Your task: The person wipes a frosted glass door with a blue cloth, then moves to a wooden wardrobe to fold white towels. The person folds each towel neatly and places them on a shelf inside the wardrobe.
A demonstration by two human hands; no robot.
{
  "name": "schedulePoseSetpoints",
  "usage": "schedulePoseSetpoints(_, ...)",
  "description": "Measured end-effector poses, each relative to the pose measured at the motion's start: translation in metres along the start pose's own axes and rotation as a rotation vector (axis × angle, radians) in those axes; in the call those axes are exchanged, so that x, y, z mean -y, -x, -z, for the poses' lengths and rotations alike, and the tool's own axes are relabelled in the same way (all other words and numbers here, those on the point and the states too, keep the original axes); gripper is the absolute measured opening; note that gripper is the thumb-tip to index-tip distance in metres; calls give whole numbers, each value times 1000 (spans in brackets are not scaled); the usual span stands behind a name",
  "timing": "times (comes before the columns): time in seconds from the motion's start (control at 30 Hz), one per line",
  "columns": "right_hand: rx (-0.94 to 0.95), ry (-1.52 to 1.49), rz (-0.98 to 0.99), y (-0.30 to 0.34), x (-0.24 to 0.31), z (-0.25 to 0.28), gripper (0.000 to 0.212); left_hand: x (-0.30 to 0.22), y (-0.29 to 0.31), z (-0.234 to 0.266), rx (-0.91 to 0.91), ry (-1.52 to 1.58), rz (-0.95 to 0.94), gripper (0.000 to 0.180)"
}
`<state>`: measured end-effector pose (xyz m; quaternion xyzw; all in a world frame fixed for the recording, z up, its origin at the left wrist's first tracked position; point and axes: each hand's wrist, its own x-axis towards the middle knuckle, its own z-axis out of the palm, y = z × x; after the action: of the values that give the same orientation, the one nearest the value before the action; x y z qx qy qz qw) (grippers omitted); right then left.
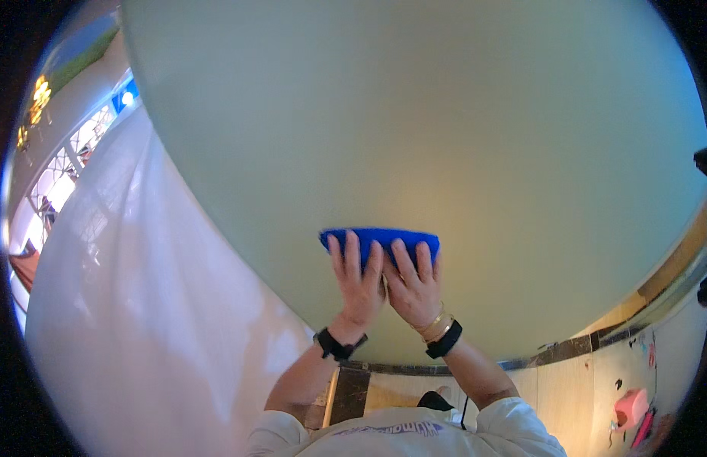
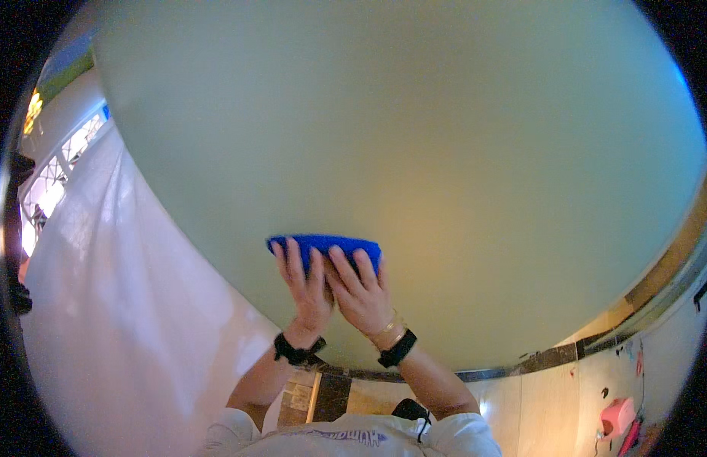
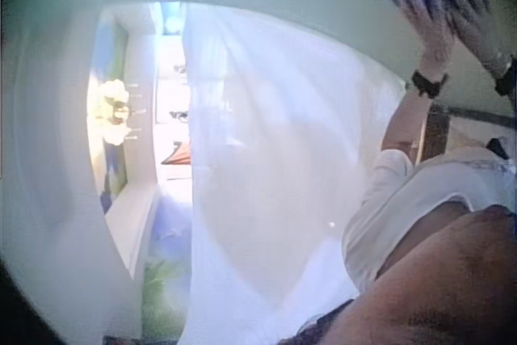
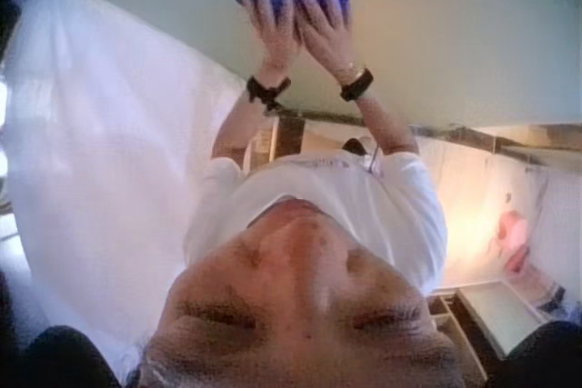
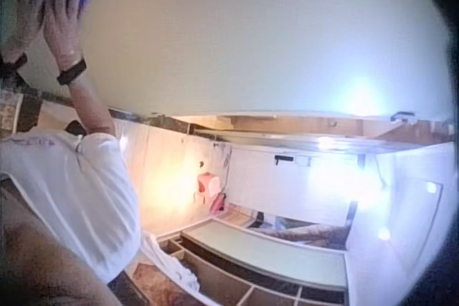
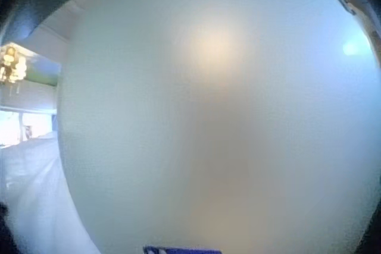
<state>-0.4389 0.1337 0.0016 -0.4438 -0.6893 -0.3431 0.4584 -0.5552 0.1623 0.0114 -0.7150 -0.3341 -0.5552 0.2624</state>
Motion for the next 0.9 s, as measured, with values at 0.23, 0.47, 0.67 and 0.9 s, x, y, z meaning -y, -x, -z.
schedulePoseSetpoints(0.23,-114,112,-143,-37,-46,46,38,-38,-60,-7,136,190,-169,42)
schedulePoseSetpoints(0.47,-253,89,-305,-39,-64,70,34,-70,-78,-19,190,246,-258,58)
schedulePoseSetpoints(0.67,-150,-13,-477,65,-60,58,34,-93,5,-34,422,320,-269,72)
schedulePoseSetpoints(0.9,-522,-174,-420,-22,-98,77,48,-126,-83,-40,235,570,-269,72)
